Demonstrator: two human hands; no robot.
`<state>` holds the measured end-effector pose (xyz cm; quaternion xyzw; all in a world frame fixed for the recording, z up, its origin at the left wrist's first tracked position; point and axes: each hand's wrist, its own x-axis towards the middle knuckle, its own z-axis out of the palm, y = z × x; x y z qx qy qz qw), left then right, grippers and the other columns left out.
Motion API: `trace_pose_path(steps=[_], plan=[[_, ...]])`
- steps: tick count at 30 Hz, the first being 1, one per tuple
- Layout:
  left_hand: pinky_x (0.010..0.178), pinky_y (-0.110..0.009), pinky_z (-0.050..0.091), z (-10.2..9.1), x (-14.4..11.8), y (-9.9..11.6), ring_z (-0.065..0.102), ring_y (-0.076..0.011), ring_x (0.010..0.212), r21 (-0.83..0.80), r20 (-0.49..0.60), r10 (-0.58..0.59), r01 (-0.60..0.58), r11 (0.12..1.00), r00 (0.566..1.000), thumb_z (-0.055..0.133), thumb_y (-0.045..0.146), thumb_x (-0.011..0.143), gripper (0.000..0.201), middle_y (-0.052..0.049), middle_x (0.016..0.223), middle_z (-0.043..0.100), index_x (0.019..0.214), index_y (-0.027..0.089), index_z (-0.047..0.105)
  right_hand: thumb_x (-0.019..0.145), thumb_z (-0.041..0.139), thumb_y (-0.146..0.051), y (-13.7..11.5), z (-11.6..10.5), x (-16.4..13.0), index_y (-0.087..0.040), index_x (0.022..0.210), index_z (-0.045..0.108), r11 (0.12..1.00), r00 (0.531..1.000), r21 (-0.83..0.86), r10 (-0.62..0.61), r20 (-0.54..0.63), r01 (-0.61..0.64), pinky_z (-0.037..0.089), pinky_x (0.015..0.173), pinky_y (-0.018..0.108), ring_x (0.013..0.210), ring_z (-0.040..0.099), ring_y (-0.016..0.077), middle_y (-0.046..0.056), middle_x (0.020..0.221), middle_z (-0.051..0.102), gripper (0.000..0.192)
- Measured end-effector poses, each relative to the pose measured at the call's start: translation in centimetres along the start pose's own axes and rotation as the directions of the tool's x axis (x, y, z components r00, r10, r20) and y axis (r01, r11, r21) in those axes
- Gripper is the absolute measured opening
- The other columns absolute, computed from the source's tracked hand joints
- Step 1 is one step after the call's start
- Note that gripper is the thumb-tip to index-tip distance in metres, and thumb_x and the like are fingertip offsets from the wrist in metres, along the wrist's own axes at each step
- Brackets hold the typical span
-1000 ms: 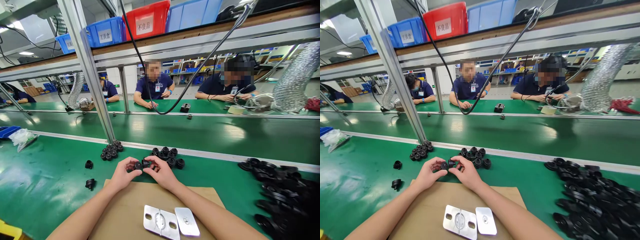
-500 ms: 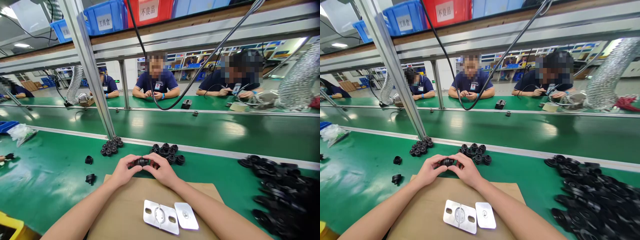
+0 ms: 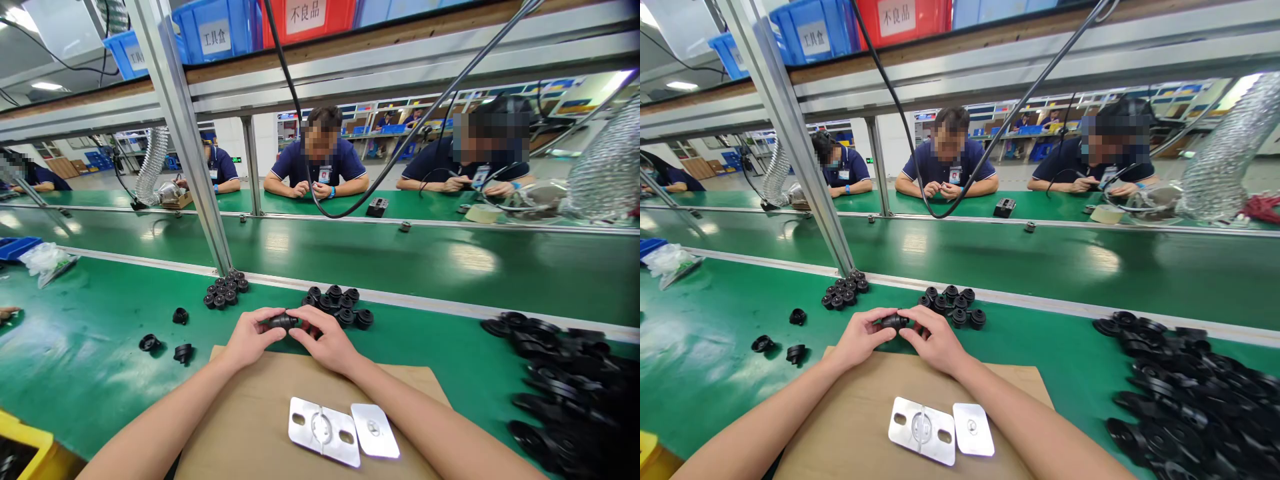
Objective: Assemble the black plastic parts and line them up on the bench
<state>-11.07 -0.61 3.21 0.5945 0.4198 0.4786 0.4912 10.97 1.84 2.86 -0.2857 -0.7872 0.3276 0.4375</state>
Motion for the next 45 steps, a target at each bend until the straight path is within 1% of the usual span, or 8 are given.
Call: trace_pose_path(steps=[13, 22, 27, 29, 33, 37, 39, 45], plan=[[0.104, -0.046, 0.059, -0.5, 0.2, -0.8, 0.073, -0.0342, 0.116, 0.055, 0.004, -0.053, 0.053, 0.997, 0.999, 0.084, 0.03, 0.078, 0.048, -0.013, 0.124, 0.078, 0.123, 0.016, 0.078, 0.098, 0.063, -0.02, 0.1, 0.0, 0.0, -0.028, 0.124, 0.071, 1.0, 0.999, -0.026, 0.009, 0.051, -0.008, 0.053, 0.066, 0.027, 0.098, 0.067, 0.0205, 0.008, 0.119, 0.069, 0.028], [0.093, -0.039, 0.058, -0.4, -0.3, 0.2, 0.072, -0.029, 0.105, 0.177, 0.018, -0.026, 0.023, 0.984, 0.999, 0.084, 0.025, 0.078, 0.039, -0.009, 0.114, 0.079, 0.116, 0.02, 0.081, 0.096, 0.069, -0.039, -0.5, 0.1, 0.0, -0.021, 0.091, 0.069, 0.971, 0.985, -0.184, 0.165, 0.055, -0.152, 0.041, 0.058, 0.029, 0.063, 0.051, 0.015, -0.002, 0.073, 0.057, 0.018], [0.094, -0.037, 0.057, -0.7, -0.1, 0.6, 0.072, -0.0278, 0.107, 0.216, 0.038, 0.003, -0.012, 0.976, 0.999, 0.082, 0.026, 0.081, 0.037, -0.009, 0.116, 0.079, 0.118, 0.02, 0.079, 0.098, 0.065, -0.036, -0.9, 0.0, 0.1, -0.022, 0.116, 0.066, 0.977, 0.987, -0.166, 0.146, 0.068, -0.133, 0.041, 0.06, 0.029, 0.063, 0.053, 0.0142, 0.0, 0.087, 0.061, 0.023], [0.095, -0.037, 0.057, -0.8, -0.1, 0.7, 0.072, -0.0277, 0.107, 0.241, 0.049, 0.016, -0.027, 0.97, 0.999, 0.082, 0.025, 0.081, 0.037, -0.009, 0.115, 0.079, 0.118, 0.021, 0.08, 0.099, 0.062, -0.038, -1.0, 0.0, 0.1, -0.021, 0.1, 0.067, 0.974, 0.988, -0.197, 0.13, 0.089, -0.11, 0.039, 0.06, 0.029, 0.064, 0.052, 0.0146, 0.0, 0.082, 0.059, 0.018], [0.097, -0.038, 0.057, -0.8, -0.2, 0.8, 0.071, -0.0281, 0.11, 0.256, 0.086, 0.015, -0.037, 0.966, 0.996, 0.082, 0.023, 0.081, 0.035, -0.008, 0.117, 0.079, 0.116, 0.023, 0.081, 0.109, 0.042, -0.043, -1.0, -0.2, 0.1, -0.02, 0.069, 0.057, 0.959, 0.979, -0.261, 0.152, 0.136, -0.112, 0.035, 0.062, 0.032, 0.063, 0.05, 0.016, -0.001, 0.065, 0.053, 0.048], [0.099, -0.042, 0.058, -0.9, 0.0, 0.4, 0.073, -0.0303, 0.109, 0.141, 0.068, -0.031, 0.021, 0.99, 0.997, 0.082, 0.027, 0.081, 0.04, -0.011, 0.118, 0.08, 0.121, 0.019, 0.079, 0.105, 0.051, -0.037, -1.0, -0.3, 0.0, -0.022, 0.117, 0.066, 0.977, 0.984, -0.171, 0.143, 0.105, -0.124, 0.044, 0.065, 0.03, 0.067, 0.057, 0.0156, 0.001, 0.087, 0.067, 0.024], [0.1, -0.044, 0.059, -0.9, 0.0, 0.2, 0.073, -0.0313, 0.109, 0.105, 0.075, -0.039, 0.031, 0.994, 0.996, 0.081, 0.028, 0.082, 0.042, -0.012, 0.119, 0.08, 0.122, 0.017, 0.078, 0.099, 0.061, -0.03, -1.0, -0.2, -0.1, -0.024, 0.133, 0.06, 0.988, 0.988, -0.127, 0.101, 0.118, -0.086, 0.046, 0.064, 0.029, 0.068, 0.059, 0.0153, 0.003, 0.097, 0.068, 0.035], [0.111, -0.046, 0.053, -0.6, -0.3, 0.5, 0.07, -0.0307, 0.119, 0.174, 0.053, 0.044, -0.052, 0.983, 0.998, 0.081, 0.022, 0.082, 0.045, -0.01, 0.126, 0.078, 0.127, 0.023, 0.077, 0.097, 0.066, -0.032, -0.6, 0.2, -0.3, -0.022, 0.121, 0.067, 0.987, 0.989, -0.089, 0.138, 0.051, -0.133, 0.047, 0.06, 0.028, 0.063, 0.058, 0.015, 0.0, 0.079, 0.065, 0.027]])
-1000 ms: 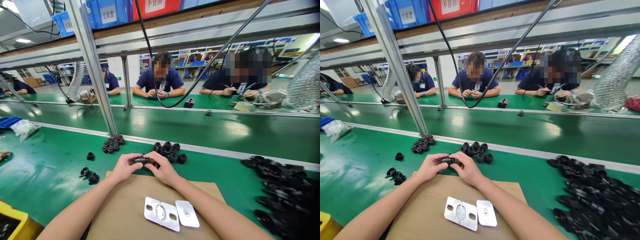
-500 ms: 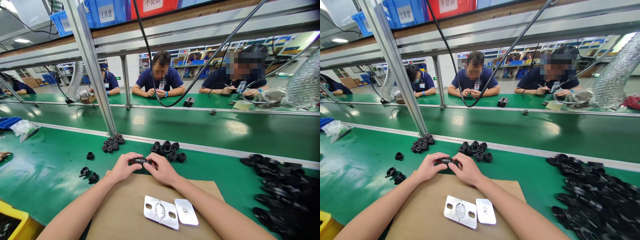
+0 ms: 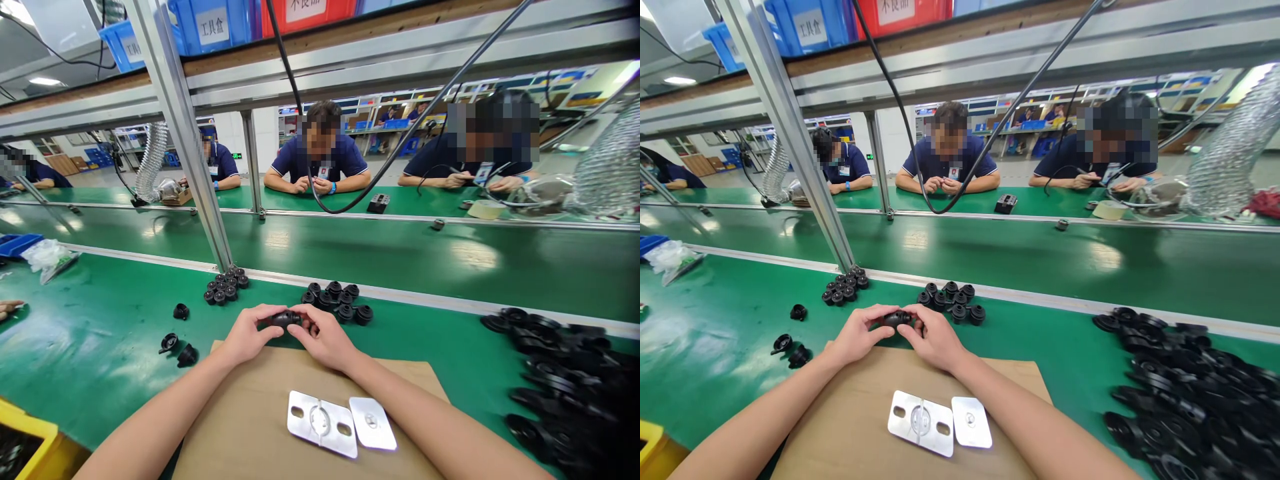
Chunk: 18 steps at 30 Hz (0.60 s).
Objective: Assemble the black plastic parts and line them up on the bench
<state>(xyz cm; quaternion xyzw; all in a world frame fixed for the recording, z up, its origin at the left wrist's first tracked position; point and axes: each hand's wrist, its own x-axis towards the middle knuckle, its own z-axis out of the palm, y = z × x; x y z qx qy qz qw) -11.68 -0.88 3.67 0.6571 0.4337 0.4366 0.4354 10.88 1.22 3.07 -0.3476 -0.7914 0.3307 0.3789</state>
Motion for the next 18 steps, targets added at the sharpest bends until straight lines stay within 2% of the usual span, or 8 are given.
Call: trace_pose_path(steps=[3, 6, 8, 11, 15, 18], plan=[[0.115, -0.048, 0.051, -0.01, 0.1, -0.09, 0.067, -0.0309, 0.126, -0.041, 0.003, -0.024, 0.024, 0.999, 1.0, 0.077, 0.03, 0.088, 0.054, -0.011, 0.138, 0.072, 0.142, 0.023, 0.067, 0.095, 0.069, -0.033, 0.31, 0.07, 0.17, -0.021, 0.12, 0.07, 1.0, 0.998, 0.011, 0.0, -0.068, 0.0, 0.047, 0.059, 0.028, 0.061, 0.057, 0.0143, 0.0, 0.079, 0.066, 0.027], [0.112, -0.048, 0.053, -0.12, 0.24, -0.34, 0.07, -0.0308, 0.122, -0.087, 0.029, -0.093, 0.095, 0.992, 0.995, 0.07, 0.039, 0.095, 0.053, -0.013, 0.135, 0.074, 0.143, 0.018, 0.065, 0.095, 0.07, -0.032, 0.44, 0.13, 0.22, -0.022, 0.121, 0.071, 0.999, 0.996, 0.002, -0.035, -0.078, 0.035, 0.048, 0.059, 0.028, 0.063, 0.058, 0.0145, 0.002, 0.083, 0.068, 0.028], [0.109, -0.046, 0.055, -0.18, 0.28, -0.4, 0.071, -0.0307, 0.119, -0.091, 0.026, -0.069, 0.071, 0.993, 0.997, 0.077, 0.036, 0.09, 0.054, -0.013, 0.13, 0.077, 0.14, 0.018, 0.068, 0.095, 0.07, -0.033, 0.46, 0.15, 0.21, -0.022, 0.12, 0.072, 0.999, 0.996, -0.004, -0.045, -0.08, 0.044, 0.048, 0.058, 0.028, 0.062, 0.057, 0.0145, 0.002, 0.083, 0.067, 0.028], [0.109, -0.044, 0.054, -0.23, 0.32, -0.3, 0.068, -0.0312, 0.125, -0.094, -0.013, -0.026, 0.024, 0.995, 1.0, 0.084, 0.032, 0.083, 0.067, -0.013, 0.135, 0.073, 0.145, 0.02, 0.063, 0.096, 0.07, -0.034, 0.49, 0.16, 0.21, -0.022, 0.121, 0.071, 0.999, 0.995, -0.006, -0.044, -0.091, 0.044, 0.049, 0.058, 0.028, 0.061, 0.057, 0.0144, 0.002, 0.081, 0.066, 0.028], [0.11, -0.046, 0.053, -0.31, 0.36, -0.12, 0.071, -0.0299, 0.119, -0.096, -0.007, -0.069, 0.068, 0.993, 0.998, 0.074, 0.04, 0.092, 0.057, -0.014, 0.129, 0.076, 0.144, 0.019, 0.064, 0.097, 0.068, -0.034, 0.53, 0.12, 0.22, -0.024, 0.123, 0.07, 0.998, 0.995, -0.016, -0.058, -0.087, 0.057, 0.05, 0.059, 0.029, 0.064, 0.059, 0.0154, 0.003, 0.086, 0.068, 0.028], [0.11, -0.046, 0.053, -0.38, 0.22, 0.11, 0.071, -0.0294, 0.118, 0.017, -0.083, 0.002, 0.0, 1.0, 0.997, 0.083, 0.028, 0.082, 0.058, -0.01, 0.124, 0.077, 0.138, 0.022, 0.069, 0.098, 0.068, -0.035, 0.51, 0.08, 0.19, -0.024, 0.123, 0.07, 0.998, 0.994, -0.015, -0.061, -0.086, 0.06, 0.051, 0.059, 0.029, 0.065, 0.06, 0.0159, 0.004, 0.087, 0.068, 0.028]])
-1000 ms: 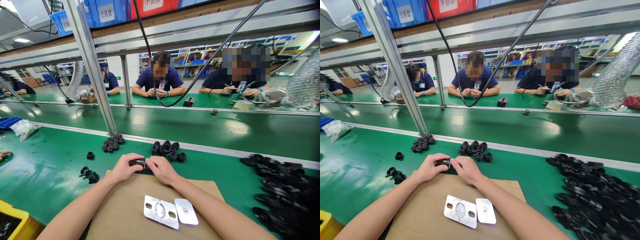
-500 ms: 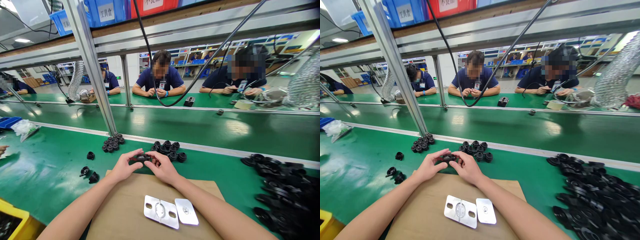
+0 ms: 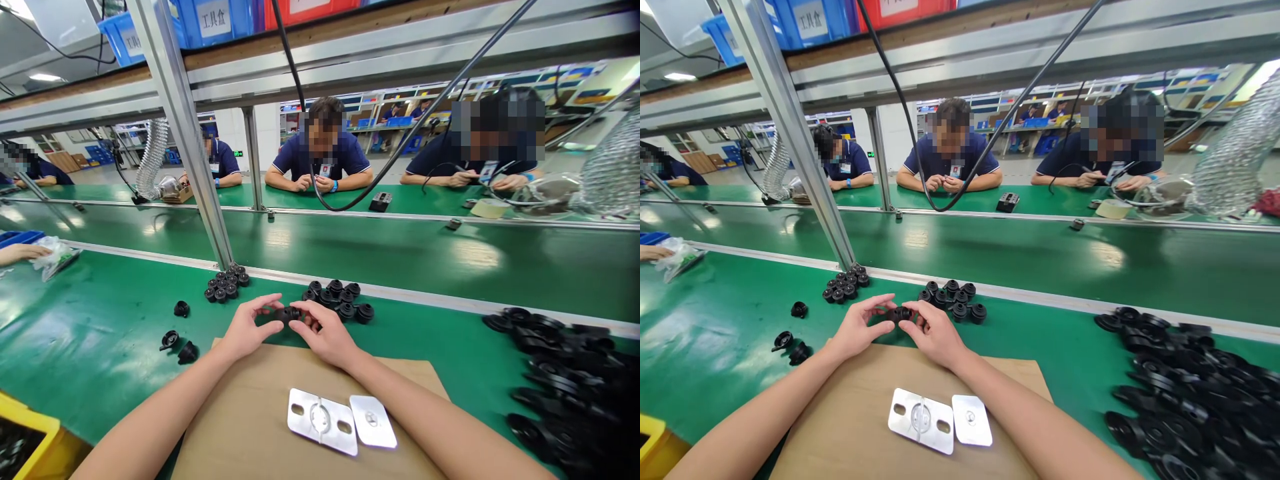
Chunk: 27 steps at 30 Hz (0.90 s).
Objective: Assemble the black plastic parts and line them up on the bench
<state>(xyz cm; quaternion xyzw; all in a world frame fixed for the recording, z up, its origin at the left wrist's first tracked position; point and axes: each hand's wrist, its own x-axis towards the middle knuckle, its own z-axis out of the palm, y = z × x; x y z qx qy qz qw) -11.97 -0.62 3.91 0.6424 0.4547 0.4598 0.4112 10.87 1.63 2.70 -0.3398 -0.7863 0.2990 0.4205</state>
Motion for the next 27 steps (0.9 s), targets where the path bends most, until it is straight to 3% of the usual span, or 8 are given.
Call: trace_pose_path(steps=[4, 8, 10, 13, 15, 18, 21, 27], plan=[[0.116, -0.048, 0.048, 0.1, -0.3, 0.2, 0.067, -0.0298, 0.126, 0.049, 0.039, 0.02, -0.022, 0.999, 0.999, 0.077, 0.027, 0.089, 0.062, -0.01, 0.134, 0.074, 0.149, 0.024, 0.06, 0.097, 0.068, -0.037, 0.0, 0.0, 0.0, -0.023, 0.123, 0.07, 1.0, 1.0, 0.011, 0.009, -0.012, -0.009, 0.051, 0.059, 0.029, 0.064, 0.059, 0.0155, 0.004, 0.087, 0.069, 0.029], [0.117, -0.048, 0.046, 0.2, -0.4, 0.3, 0.067, -0.0287, 0.124, 0.189, 0.051, 0.103, -0.111, 0.976, 0.993, 0.074, 0.021, 0.09, 0.056, -0.008, 0.125, 0.078, 0.145, 0.026, 0.063, 0.096, 0.069, -0.04, 0.0, 0.2, 0.0, -0.022, 0.117, 0.072, 1.0, 0.999, 0.014, 0.028, -0.032, -0.027, 0.049, 0.055, 0.028, 0.059, 0.056, 0.0148, 0.002, 0.08, 0.067, 0.028], [0.114, -0.046, 0.049, -0.4, -0.2, 0.7, 0.066, -0.0289, 0.123, 0.332, 0.055, 0.192, -0.199, 0.922, 0.98, 0.077, 0.018, 0.087, 0.06, -0.008, 0.126, 0.076, 0.145, 0.029, 0.063, 0.095, 0.069, -0.043, 0.1, 0.3, 0.0, -0.021, 0.113, 0.072, 0.998, 0.997, 0.006, 0.065, -0.049, -0.065, 0.047, 0.052, 0.028, 0.055, 0.054, 0.0142, 0.001, 0.073, 0.065, 0.029], [0.112, -0.046, 0.05, -2.7, 0.3, 2.1, 0.063, -0.0306, 0.124, 0.592, 0.05, 0.282, -0.256, 0.764, 0.958, 0.07, 0.019, 0.093, 0.045, -0.012, 0.132, 0.07, 0.137, 0.026, 0.068, 0.095, 0.068, -0.045, 0.2, 0.3, 0.1, -0.02, 0.112, 0.071, 0.991, 0.989, -0.036, 0.128, -0.072, -0.131, 0.044, 0.049, 0.028, 0.05, 0.054, 0.0145, -0.003, 0.062, 0.06, 0.03], [0.113, -0.047, 0.048, -5.2, 0.4, 3.2, 0.061, -0.0322, 0.125, 0.762, -0.044, 0.283, -0.151, 0.629, 0.958, 0.065, 0.015, 0.094, 0.036, -0.014, 0.133, 0.068, 0.129, 0.022, 0.071, 0.096, 0.065, -0.044, 0.4, 0.3, 0.1, -0.02, 0.116, 0.069, 0.985, 0.984, -0.067, 0.151, -0.097, -0.158, 0.043, 0.049, 0.028, 0.05, 0.056, 0.016, -0.004, 0.06, 0.059, 0.032], [0.108, -0.048, 0.049, -9.3, 0.2, 4.3, 0.058, -0.0374, 0.128, 0.885, -0.298, 0.099, 0.236, 0.401, 0.949, 0.067, 0.015, 0.09, 0.046, -0.019, 0.137, 0.062, 0.136, 0.016, 0.061, 0.098, 0.06, -0.042, 0.4, 0.2, 0.3, -0.019, 0.125, 0.065, 0.98, 0.976, -0.078, 0.175, -0.127, -0.185, 0.043, 0.052, 0.029, 0.053, 0.057, 0.0178, -0.005, 0.059, 0.057, 0.036], [0.099, -0.049, 0.052, -12.7, 0.1, 3.9, 0.058, -0.0446, 0.128, 0.833, -0.491, -0.173, 0.518, 0.193, 0.854, 0.078, 0.025, 0.082, 0.072, -0.027, 0.138, 0.059, 0.146, 0.009, 0.048, 0.099, 0.059, -0.041, 0.3, 0.1, 0.4, -0.019, 0.132, 0.059, 0.977, 0.973, -0.04, 0.205, -0.109, -0.21, 0.042, 0.053, 0.029, 0.053, 0.055, 0.0174, -0.006, 0.06, 0.056, 0.04], [0.082, -0.037, 0.055, -15.5, 0.2, 2.0, 0.074, -0.0372, 0.105, 0.781, -0.501, -0.336, 0.584, 0.221, 0.797, 0.067, 0.004, 0.076, 0.059, -0.023, 0.11, 0.077, 0.134, 0.008, 0.058, 0.101, 0.058, -0.038, 0.1, 0.2, 0.0, -0.02, 0.131, 0.06, 0.993, 0.993, 0.037, 0.116, -0.007, -0.116, 0.039, 0.052, 0.028, 0.05, 0.049, 0.0135, -0.006, 0.065, 0.055, 0.035]])
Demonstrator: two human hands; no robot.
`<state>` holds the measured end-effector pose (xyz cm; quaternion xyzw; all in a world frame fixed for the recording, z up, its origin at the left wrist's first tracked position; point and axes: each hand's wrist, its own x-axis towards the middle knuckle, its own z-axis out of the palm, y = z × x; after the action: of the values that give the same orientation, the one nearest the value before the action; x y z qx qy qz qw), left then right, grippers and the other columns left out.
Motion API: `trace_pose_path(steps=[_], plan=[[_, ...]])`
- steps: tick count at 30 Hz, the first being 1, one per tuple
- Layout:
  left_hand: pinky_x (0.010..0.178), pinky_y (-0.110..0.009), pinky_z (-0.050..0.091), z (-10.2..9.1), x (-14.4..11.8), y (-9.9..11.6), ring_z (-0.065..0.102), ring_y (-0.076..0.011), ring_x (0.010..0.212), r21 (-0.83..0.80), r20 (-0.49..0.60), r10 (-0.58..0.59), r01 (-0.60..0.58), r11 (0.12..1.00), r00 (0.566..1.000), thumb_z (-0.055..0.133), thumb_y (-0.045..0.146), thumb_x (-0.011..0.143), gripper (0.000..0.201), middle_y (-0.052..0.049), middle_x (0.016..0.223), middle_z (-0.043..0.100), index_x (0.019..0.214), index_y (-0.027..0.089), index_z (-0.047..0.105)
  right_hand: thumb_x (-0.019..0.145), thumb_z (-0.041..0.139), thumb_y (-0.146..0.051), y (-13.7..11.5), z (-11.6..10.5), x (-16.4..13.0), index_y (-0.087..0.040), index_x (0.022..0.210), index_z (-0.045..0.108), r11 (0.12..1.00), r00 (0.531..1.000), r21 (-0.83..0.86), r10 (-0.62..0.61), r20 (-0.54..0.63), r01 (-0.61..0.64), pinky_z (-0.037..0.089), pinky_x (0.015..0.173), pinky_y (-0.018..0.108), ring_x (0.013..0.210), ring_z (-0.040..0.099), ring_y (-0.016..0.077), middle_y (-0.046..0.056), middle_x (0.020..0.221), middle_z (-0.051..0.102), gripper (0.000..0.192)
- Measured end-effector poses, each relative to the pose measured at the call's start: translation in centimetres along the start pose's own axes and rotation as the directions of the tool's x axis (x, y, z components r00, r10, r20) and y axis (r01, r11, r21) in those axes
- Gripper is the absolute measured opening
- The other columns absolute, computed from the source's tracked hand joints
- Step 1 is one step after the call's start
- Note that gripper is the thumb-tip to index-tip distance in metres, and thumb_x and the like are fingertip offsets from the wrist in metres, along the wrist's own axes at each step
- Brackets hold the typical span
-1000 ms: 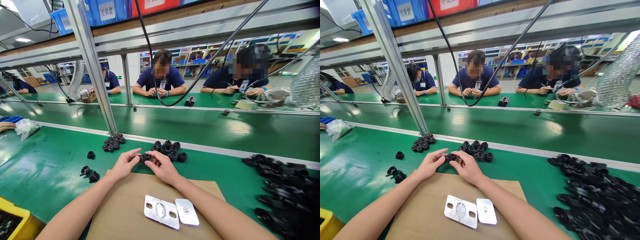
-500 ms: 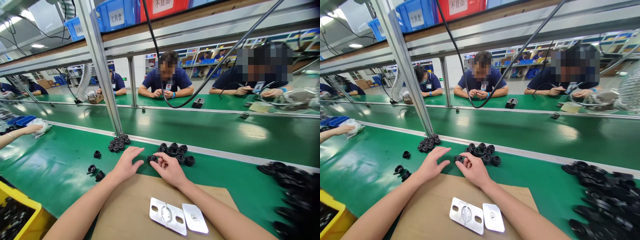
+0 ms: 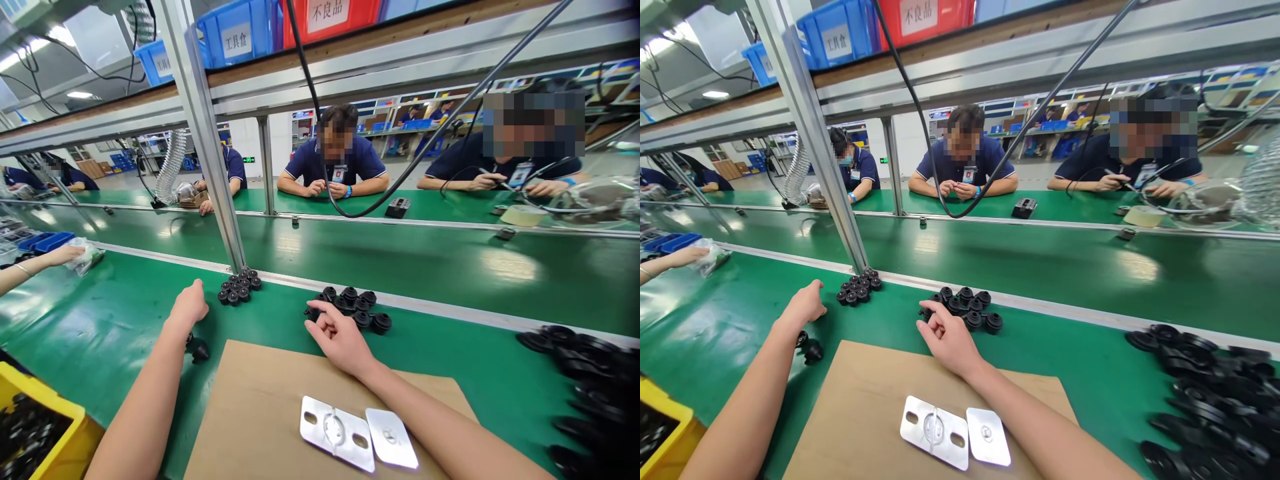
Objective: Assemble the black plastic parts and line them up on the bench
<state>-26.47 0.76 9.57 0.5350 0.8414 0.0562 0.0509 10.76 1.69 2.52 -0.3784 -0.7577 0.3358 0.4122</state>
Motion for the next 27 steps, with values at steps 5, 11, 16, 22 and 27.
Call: trace_pose_path(steps=[5, 11, 16, 22, 27], plan=[[0.093, -0.041, 0.056, -1.2, -1.4, 1.8, 0.072, -0.0341, 0.112, -0.106, -0.113, 0.073, -0.085, 0.991, 0.991, 0.06, 0.01, 0.087, 0.055, -0.018, 0.112, 0.076, 0.141, 0.012, 0.052, 0.099, 0.061, -0.032, -0.1, 0.2, -0.4, -0.022, 0.117, 0.069, 0.991, 0.985, -0.028, -0.124, 0.12, 0.128, 0.04, 0.054, 0.027, 0.052, 0.051, 0.0121, -0.004, 0.069, 0.062, 0.022], [0.085, -0.034, 0.061, 3.7, -6.9, 10.7, 0.07, -0.0219, 0.096, -0.882, -0.157, 0.471, -0.338, 0.328, 0.868, 0.063, 0.041, 0.093, 0.046, -0.009, 0.107, 0.068, 0.133, 0.019, 0.054, 0.087, 0.08, -0.034, -0.4, -0.1, -0.3, -0.024, 0.13, 0.063, 0.99, 0.972, -0.037, -0.124, 0.198, 0.134, 0.044, 0.056, 0.026, 0.054, 0.049, 0.0086, 0.001, 0.1, 0.071, 0.046], [0.079, -0.034, 0.06, 8.1, -10.0, 14.2, 0.066, -0.019, 0.089, -0.98, -0.008, 0.548, -0.115, 0.161, 0.836, 0.063, 0.052, 0.096, 0.051, -0.008, 0.106, 0.061, 0.134, 0.018, 0.055, 0.091, 0.077, -0.034, -0.8, -0.3, -0.1, -0.027, 0.125, 0.067, 0.986, 0.969, -0.096, -0.115, 0.217, 0.138, 0.045, 0.062, 0.027, 0.061, 0.052, 0.0115, 0.001, 0.101, 0.07, 0.036], [0.118, -0.059, 0.039, 6.7, -6.4, 11.5, 0.05, -0.0377, 0.139, -0.47, -0.458, 0.502, -0.679, 0.564, 0.734, 0.057, 0.033, 0.102, 0.043, -0.019, 0.142, 0.061, 0.141, 0.018, 0.058, 0.094, 0.071, -0.036, -1.2, -0.3, -0.1, -0.023, 0.123, 0.067, 0.994, 0.981, -0.084, -0.051, 0.186, 0.067, 0.043, 0.063, 0.029, 0.064, 0.057, 0.0157, 0.0, 0.082, 0.066, 0.033], [0.123, -0.076, 0.01, 6.1, -2.3, 8.9, 0.033, -0.0447, 0.155, -0.081, -0.447, 0.555, -0.649, 0.756, 0.702, 0.061, 0.012, 0.095, 0.05, -0.012, 0.144, 0.068, 0.143, 0.022, 0.06, 0.094, 0.068, -0.033, -0.7, -0.2, 0.1, -0.023, 0.125, 0.062, 0.997, 0.976, 0.043, 0.059, 0.211, -0.07, 0.039, 0.059, 0.028, 0.055, 0.053, 0.0148, -0.008, 0.059, 0.054, 0.033]])
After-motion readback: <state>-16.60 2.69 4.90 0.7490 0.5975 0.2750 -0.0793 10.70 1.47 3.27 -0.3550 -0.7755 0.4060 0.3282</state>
